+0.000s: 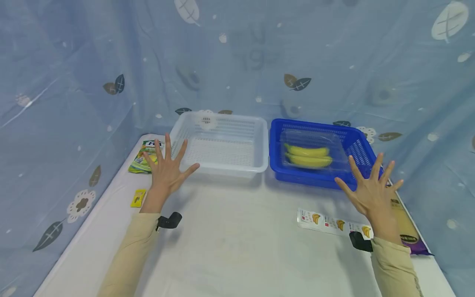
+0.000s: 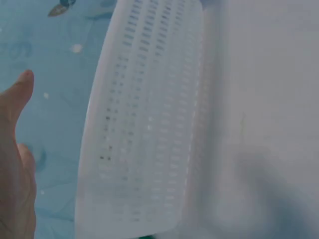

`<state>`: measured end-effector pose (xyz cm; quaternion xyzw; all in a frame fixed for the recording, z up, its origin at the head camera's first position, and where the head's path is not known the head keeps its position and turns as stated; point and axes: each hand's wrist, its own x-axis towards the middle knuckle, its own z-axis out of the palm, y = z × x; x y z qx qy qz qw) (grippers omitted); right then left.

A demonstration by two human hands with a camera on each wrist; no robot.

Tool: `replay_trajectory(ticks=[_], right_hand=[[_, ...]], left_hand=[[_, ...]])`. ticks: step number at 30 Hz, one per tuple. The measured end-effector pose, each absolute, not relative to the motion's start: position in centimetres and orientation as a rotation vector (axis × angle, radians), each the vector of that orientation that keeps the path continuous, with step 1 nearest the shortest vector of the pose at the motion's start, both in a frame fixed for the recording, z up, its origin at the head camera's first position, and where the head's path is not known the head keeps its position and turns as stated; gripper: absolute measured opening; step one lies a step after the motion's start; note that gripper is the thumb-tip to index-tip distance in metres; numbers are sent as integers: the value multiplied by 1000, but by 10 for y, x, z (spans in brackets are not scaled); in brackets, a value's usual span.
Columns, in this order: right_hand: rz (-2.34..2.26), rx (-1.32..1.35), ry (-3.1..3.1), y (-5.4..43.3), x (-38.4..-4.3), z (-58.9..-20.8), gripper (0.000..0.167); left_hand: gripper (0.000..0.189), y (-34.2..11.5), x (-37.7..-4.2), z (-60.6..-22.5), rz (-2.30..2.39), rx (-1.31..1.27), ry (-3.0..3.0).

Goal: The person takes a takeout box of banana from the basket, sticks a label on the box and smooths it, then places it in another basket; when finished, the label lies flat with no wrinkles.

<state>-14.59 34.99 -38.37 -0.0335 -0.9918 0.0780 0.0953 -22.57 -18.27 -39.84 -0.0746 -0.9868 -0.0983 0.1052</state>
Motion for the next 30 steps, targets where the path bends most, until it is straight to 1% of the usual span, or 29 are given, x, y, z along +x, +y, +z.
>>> replay_trajectory(ticks=[6, 12, 15, 22, 25, 30], right_hand=[[244, -85, -2918, 366, -141, -390, 83], [296, -38, -2944, 392, -145, -391, 82], [402, 10, -2986, 406, -146, -390, 81], [685, 55, -3087, 427, -158, -390, 86], [755, 48, -3109, 433, -162, -386, 82], [660, 62, -3096, 445, -163, -381, 70]], left_hand=[[87, -169, -220, -400, -339, -278, -2855], [88, -151, -226, -395, -432, -335, -2850], [88, -140, -231, -391, -563, -378, -2883], [87, -116, -248, -381, -959, -430, -2929], [85, -103, -254, -379, -1147, -472, -2890], [78, -73, -258, -380, -1438, -536, -2753]])
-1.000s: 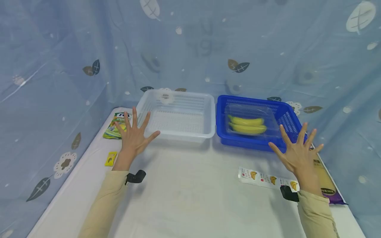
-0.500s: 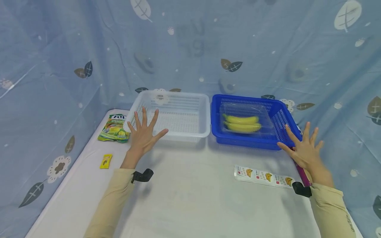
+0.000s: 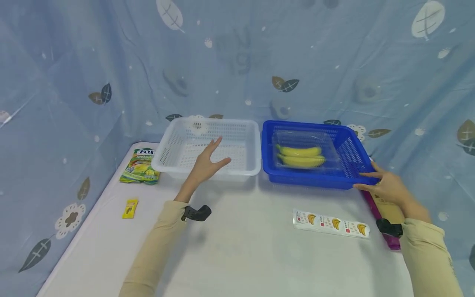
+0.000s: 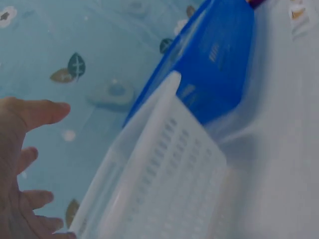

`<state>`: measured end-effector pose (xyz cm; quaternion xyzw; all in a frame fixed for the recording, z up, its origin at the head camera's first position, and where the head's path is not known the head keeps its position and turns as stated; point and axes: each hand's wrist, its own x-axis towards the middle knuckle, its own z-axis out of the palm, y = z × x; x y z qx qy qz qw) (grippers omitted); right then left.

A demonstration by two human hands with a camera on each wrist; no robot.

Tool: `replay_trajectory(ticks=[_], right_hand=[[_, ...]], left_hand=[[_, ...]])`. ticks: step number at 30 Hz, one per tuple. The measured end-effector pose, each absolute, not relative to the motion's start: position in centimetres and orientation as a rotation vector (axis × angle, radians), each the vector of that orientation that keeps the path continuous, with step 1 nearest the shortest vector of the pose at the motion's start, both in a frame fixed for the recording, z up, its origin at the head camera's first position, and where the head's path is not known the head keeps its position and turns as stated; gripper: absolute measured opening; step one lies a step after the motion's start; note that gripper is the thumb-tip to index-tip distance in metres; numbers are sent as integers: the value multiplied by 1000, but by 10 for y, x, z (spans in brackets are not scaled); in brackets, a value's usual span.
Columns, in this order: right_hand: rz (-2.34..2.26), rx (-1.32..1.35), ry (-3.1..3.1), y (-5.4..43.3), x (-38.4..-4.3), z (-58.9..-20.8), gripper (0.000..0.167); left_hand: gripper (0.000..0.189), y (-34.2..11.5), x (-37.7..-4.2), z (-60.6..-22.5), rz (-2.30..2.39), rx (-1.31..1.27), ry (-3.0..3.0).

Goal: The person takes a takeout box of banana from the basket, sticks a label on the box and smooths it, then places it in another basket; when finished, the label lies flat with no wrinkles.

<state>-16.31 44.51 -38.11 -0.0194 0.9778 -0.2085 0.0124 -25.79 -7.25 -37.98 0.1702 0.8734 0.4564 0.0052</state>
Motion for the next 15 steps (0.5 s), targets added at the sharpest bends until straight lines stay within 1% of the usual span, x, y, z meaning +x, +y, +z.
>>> replay_trajectory(ticks=[4, 8, 12, 15], right_hand=[[-606, -48, 3096, 454, -162, -381, 63], [-623, -6, 3067, 457, -165, -382, 63], [-650, 24, 3010, 460, -169, -382, 60], [-643, 36, 2980, 461, -175, -381, 59]], left_hand=[[69, -41, -262, -380, 1627, 580, 2598], [64, -9, -267, -380, 1754, 610, 2478], [65, 26, -272, -382, 1743, 623, 2386], [70, 51, -278, -385, 1732, 603, 2297]])
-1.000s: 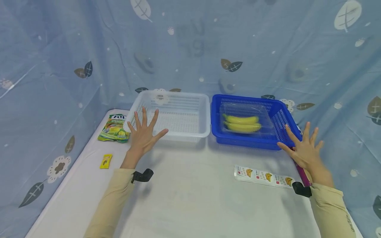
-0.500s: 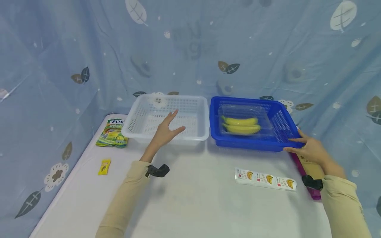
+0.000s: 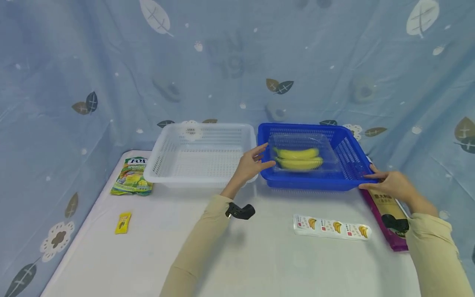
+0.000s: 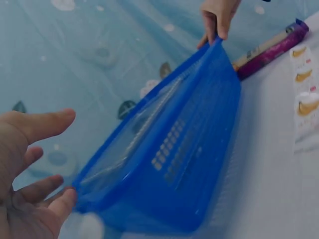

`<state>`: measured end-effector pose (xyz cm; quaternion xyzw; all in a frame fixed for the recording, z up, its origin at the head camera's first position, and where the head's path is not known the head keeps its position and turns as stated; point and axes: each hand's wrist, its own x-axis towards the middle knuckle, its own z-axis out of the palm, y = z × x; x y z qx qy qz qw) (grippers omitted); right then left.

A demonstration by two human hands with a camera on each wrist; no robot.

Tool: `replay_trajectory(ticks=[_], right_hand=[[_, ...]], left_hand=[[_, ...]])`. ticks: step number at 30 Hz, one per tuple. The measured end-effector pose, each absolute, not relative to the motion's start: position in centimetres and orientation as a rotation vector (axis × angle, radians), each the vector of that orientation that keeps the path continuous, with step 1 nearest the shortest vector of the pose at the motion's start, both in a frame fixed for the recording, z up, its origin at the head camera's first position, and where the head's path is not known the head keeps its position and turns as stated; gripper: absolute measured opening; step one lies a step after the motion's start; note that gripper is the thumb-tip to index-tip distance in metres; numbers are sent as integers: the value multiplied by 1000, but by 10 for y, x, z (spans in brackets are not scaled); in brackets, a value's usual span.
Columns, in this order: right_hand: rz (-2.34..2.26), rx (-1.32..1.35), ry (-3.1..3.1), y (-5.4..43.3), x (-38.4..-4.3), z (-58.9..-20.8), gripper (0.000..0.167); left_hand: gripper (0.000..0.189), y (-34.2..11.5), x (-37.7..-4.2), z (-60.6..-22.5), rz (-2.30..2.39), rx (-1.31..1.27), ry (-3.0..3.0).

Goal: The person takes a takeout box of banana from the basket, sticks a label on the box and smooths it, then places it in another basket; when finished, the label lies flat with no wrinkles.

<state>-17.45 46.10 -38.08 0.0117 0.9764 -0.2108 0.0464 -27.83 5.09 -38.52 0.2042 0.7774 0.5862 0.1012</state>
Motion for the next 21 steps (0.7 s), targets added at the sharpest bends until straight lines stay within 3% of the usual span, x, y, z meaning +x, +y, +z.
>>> replay_trajectory(ticks=[14, 21], right_hand=[[-617, 154, 2906, 459, -178, -378, 68], [-676, 169, 2923, 466, -178, -376, 65]], left_hand=[[111, 131, -297, -405, 1629, 374, 2277], [111, 149, -305, -410, 1367, 401, 2428]])
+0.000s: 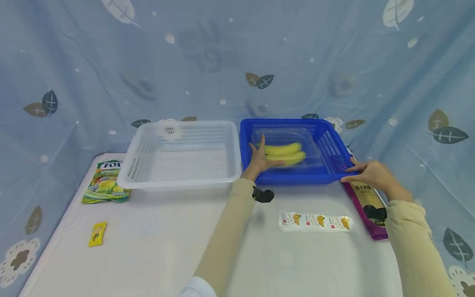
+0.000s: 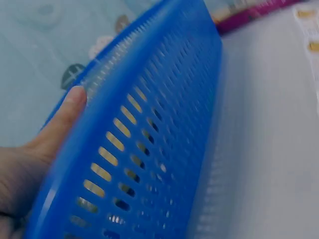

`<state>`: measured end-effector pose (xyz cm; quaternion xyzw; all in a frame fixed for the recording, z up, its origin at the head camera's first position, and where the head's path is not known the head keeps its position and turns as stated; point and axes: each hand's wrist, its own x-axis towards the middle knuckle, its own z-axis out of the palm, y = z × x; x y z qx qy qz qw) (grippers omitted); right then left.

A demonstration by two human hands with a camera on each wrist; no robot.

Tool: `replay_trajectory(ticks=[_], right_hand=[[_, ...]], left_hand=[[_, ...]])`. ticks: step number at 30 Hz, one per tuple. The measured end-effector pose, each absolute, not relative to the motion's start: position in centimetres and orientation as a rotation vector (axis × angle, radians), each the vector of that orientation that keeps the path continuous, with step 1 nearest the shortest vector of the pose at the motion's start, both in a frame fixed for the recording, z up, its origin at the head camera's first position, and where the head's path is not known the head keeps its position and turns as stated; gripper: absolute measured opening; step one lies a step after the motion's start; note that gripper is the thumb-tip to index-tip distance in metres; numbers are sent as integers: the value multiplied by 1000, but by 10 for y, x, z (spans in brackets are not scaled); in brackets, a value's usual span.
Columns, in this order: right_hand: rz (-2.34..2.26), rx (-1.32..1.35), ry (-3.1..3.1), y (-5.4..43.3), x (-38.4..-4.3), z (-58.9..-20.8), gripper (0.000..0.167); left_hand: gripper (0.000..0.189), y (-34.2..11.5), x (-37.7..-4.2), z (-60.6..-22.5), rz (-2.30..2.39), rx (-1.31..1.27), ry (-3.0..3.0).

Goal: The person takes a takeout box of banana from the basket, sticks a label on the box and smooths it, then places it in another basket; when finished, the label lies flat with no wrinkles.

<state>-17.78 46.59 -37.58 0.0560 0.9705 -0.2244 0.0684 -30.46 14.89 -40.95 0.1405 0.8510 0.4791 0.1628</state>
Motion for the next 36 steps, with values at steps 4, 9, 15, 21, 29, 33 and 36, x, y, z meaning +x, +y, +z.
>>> replay_trajectory(ticks=[4, 9, 15, 21, 29, 33, 36], right_hand=[[-697, 175, 2940, 466, -179, -375, 60], [-715, 196, 2927, 467, -177, -376, 59], [-729, 186, 2929, 464, -179, -373, 58], [-715, 200, 2921, 465, -178, -374, 60], [-715, 211, 2907, 463, -177, -375, 65], [-720, 211, 2918, 462, -177, -376, 65], [-717, 220, 2915, 463, -178, -376, 64]], left_hand=[[105, 154, -313, -413, 1188, 437, 2560], [100, 160, -321, -417, 1102, 532, 2739], [82, 158, -325, -415, 1303, 581, 2755], [53, 158, -320, -415, 1474, 607, 2689], [35, 146, -308, -406, 1702, 583, 2548], [37, 141, -305, -406, 1726, 614, 2550], [38, 137, -304, -405, 1777, 680, 2532]])
